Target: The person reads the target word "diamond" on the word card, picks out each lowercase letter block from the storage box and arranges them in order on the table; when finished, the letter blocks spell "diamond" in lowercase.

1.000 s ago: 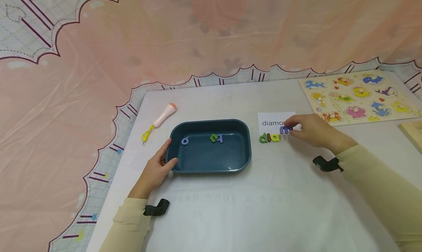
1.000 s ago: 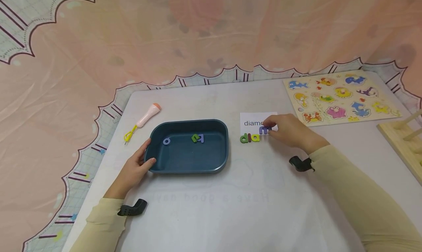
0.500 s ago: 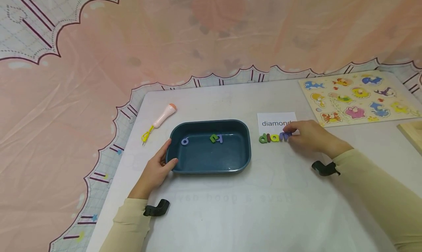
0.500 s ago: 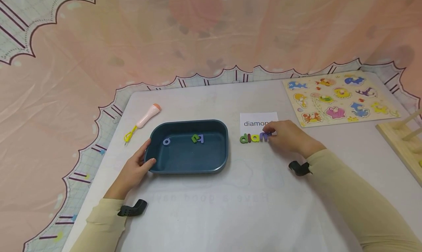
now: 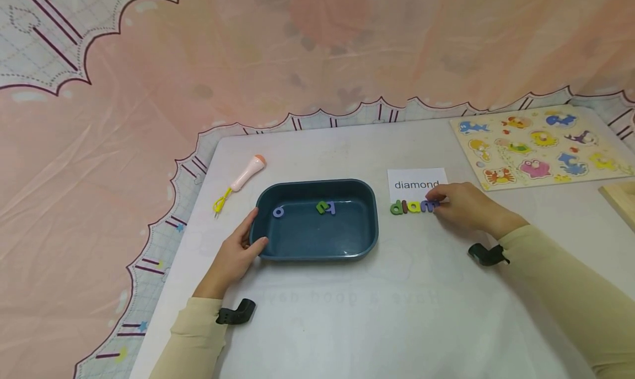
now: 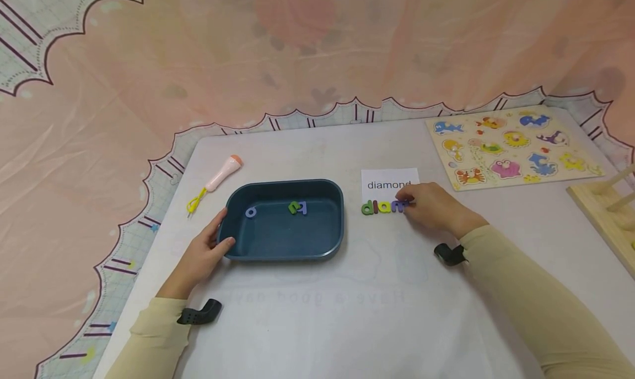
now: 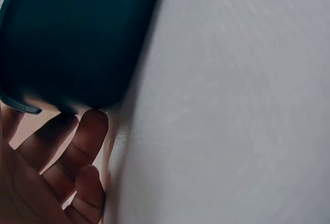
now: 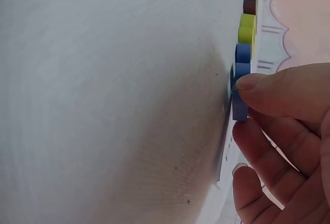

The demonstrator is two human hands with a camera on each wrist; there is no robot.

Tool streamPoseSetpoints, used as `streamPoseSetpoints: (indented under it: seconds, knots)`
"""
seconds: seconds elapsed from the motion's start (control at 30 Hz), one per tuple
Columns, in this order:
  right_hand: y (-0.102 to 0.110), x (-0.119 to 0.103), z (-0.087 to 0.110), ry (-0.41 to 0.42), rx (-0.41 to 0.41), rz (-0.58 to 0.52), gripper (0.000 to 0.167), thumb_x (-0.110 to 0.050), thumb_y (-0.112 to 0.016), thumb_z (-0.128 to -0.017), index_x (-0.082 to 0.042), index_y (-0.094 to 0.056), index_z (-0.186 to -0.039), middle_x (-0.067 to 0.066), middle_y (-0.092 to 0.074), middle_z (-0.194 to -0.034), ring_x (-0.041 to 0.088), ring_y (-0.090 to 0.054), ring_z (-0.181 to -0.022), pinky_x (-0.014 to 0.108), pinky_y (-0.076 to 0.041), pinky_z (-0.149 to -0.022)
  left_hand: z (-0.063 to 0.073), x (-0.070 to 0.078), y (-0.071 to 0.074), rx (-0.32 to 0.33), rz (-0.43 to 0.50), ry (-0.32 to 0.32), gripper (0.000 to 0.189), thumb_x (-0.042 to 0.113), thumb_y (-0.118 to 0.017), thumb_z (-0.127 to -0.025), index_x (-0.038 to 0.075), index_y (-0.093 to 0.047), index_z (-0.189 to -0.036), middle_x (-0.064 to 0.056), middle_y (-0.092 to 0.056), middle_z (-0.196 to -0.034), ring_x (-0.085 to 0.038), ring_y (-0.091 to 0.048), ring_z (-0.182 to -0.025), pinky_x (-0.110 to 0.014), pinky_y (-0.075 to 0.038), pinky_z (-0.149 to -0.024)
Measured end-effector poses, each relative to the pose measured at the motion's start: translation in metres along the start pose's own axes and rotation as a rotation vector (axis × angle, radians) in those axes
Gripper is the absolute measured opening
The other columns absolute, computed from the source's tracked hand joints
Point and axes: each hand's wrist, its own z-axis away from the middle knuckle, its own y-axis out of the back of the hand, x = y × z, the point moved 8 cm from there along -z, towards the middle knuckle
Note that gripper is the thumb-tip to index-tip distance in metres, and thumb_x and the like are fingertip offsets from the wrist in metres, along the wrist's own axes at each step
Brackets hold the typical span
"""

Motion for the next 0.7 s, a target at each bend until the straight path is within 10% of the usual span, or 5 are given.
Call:
streamPoseSetpoints:
  seconds: [0.7]
  knots:
    - [0.0003,0.0002,-0.0010,-0.019,-0.016,0.004,0.034,-0.008,-0.064,-0.095,0.000,-0.064,-0.127,0.024,-0.063,-0.126,0.043,-0.053,-0.122,0.061,-0.038,-0.103,-0.0005,-0.0009,-0.0003,-0.002,0.000,0.009,0.072,0.026,-0.061,-0.100,0.020,-0.023,-0.161,-0.015,-0.028,-0.161,-0.036,-0.047,-0.135,-0.052,-0.037,-0.108]
